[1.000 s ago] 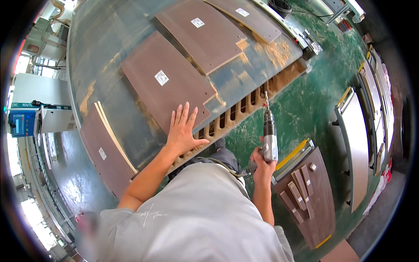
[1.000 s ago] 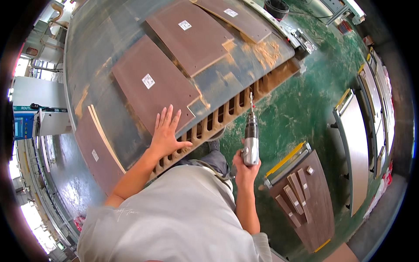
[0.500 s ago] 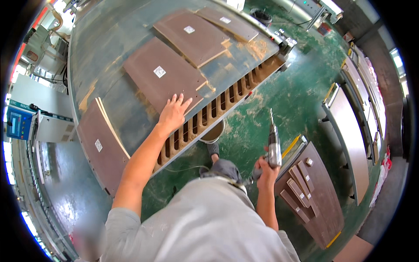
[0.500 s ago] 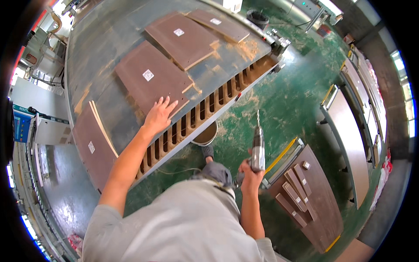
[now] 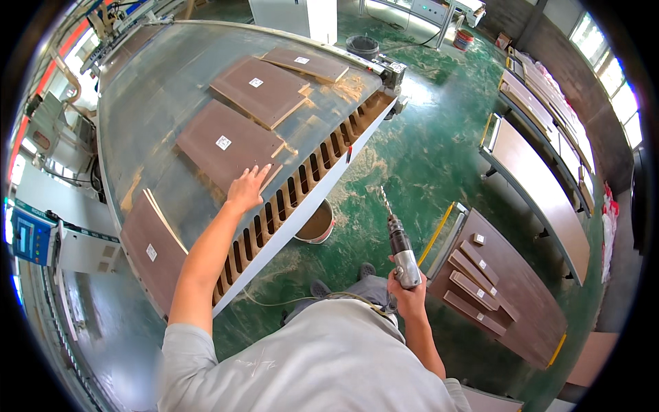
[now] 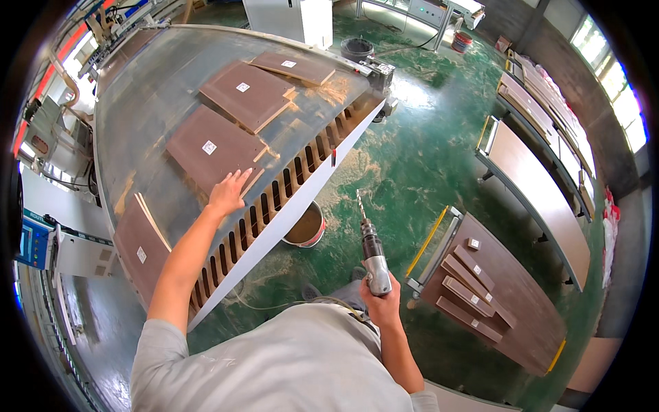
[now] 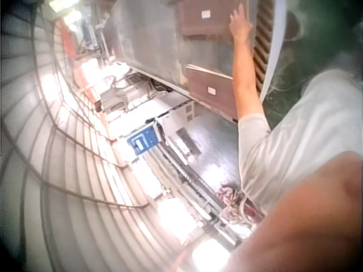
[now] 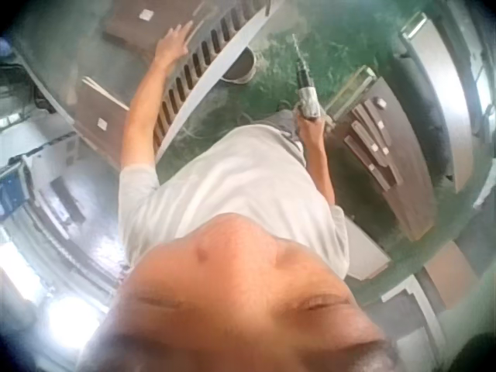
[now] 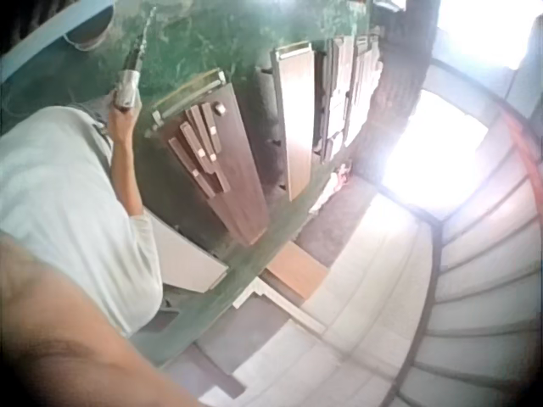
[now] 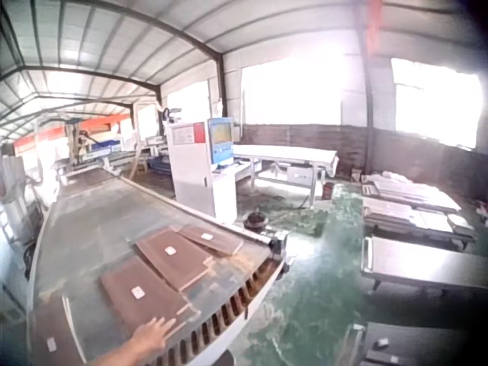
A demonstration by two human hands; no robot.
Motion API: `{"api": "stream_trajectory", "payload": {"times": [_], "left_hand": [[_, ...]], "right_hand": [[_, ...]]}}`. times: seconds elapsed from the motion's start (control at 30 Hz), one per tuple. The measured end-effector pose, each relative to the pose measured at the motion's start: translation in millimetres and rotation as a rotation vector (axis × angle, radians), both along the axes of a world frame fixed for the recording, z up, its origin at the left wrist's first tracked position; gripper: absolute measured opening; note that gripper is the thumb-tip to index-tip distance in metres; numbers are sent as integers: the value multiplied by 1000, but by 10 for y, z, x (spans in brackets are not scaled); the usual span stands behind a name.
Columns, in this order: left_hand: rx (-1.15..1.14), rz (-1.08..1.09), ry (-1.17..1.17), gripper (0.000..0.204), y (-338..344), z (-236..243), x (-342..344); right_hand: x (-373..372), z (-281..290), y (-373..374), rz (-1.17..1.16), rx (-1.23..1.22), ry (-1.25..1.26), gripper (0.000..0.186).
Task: The person uses a power drill to make holes in wood panels positioned on a conveyor belt, then moves the panels by hand and interacts with a control panel.
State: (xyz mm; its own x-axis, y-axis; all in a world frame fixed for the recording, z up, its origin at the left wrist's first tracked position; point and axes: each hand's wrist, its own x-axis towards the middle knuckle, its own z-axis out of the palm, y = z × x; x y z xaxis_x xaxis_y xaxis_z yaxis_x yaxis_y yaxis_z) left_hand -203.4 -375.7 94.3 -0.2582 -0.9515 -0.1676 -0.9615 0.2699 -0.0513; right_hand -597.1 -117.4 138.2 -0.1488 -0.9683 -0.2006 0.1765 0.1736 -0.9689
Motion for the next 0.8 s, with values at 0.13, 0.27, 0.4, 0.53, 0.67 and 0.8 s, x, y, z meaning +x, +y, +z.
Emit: {"api": "stream_trajectory", "payload": {"times": [0.13, 0.27, 0.4, 0.53, 0.67, 0.8], "left_hand": [[-33, 21, 48, 97, 67, 96, -103], [-88, -13, -31, 95, 95, -1, -76], [-350, 207, -186, 77, 192, -194, 7], [-305, 405, -209, 64, 152, -213, 56], [-252, 501, -235, 62, 315, -126, -79], [-236, 446, -211, 66, 548, -275, -145]], "right_hand": [[-296, -98, 104, 49, -18, 107, 14], [-647, -72, 131, 62, -5, 205, 15], [-1102, -200, 165, 54, -32, 225, 16], [-1499, -273, 39, 15, -12, 101, 21], [-1705, -168, -168, -12, 55, -63, 55], [-1861, -248, -342, 42, 17, -85, 56]]}}
